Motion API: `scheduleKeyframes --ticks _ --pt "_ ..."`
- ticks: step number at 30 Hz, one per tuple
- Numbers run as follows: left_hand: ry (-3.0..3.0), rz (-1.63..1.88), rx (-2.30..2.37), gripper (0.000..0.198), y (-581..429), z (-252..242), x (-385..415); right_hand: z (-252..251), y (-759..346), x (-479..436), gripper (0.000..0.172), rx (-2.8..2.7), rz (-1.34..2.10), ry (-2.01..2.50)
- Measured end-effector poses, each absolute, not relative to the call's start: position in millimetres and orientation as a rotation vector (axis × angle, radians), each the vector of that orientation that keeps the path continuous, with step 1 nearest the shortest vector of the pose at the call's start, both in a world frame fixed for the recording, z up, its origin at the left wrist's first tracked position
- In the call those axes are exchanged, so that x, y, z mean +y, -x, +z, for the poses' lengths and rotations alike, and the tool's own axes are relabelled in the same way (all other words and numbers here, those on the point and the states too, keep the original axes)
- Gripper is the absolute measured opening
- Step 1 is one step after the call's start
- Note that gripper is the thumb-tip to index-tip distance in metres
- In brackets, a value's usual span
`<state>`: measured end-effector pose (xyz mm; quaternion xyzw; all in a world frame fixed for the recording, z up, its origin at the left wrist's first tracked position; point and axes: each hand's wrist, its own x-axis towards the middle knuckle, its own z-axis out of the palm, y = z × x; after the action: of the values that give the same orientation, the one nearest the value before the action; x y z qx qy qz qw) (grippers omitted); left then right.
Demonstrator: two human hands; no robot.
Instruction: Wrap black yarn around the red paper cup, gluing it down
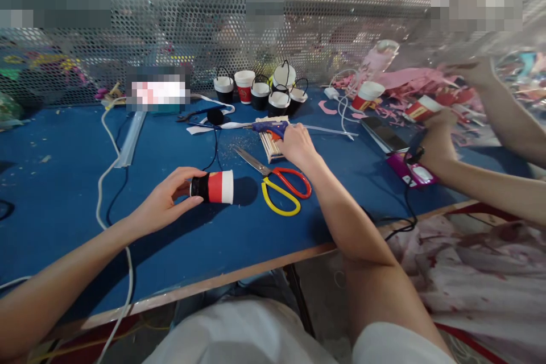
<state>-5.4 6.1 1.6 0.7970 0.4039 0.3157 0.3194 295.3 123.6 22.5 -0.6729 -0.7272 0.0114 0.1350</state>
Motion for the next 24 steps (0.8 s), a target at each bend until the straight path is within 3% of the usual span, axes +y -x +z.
scheduleKeyframes --ticks 9,20,24 --pt "-2.237 0.817 1.130 0.038 6.1 2.4 6.8 18.7 -288.6 107.6 0.045 -1.909 0.143 1.869" --pt "-2.265 0.795 1.150 0.039 5.9 1.6 7.5 21.2 -273.4 87.6 0.023 -1.810 0.179 1.476" --pt "-2.291 0.789 1.153 0.039 6.7 1.6 7.1 22.7 -267.5 81.3 0.022 -1.816 0.269 1.465"
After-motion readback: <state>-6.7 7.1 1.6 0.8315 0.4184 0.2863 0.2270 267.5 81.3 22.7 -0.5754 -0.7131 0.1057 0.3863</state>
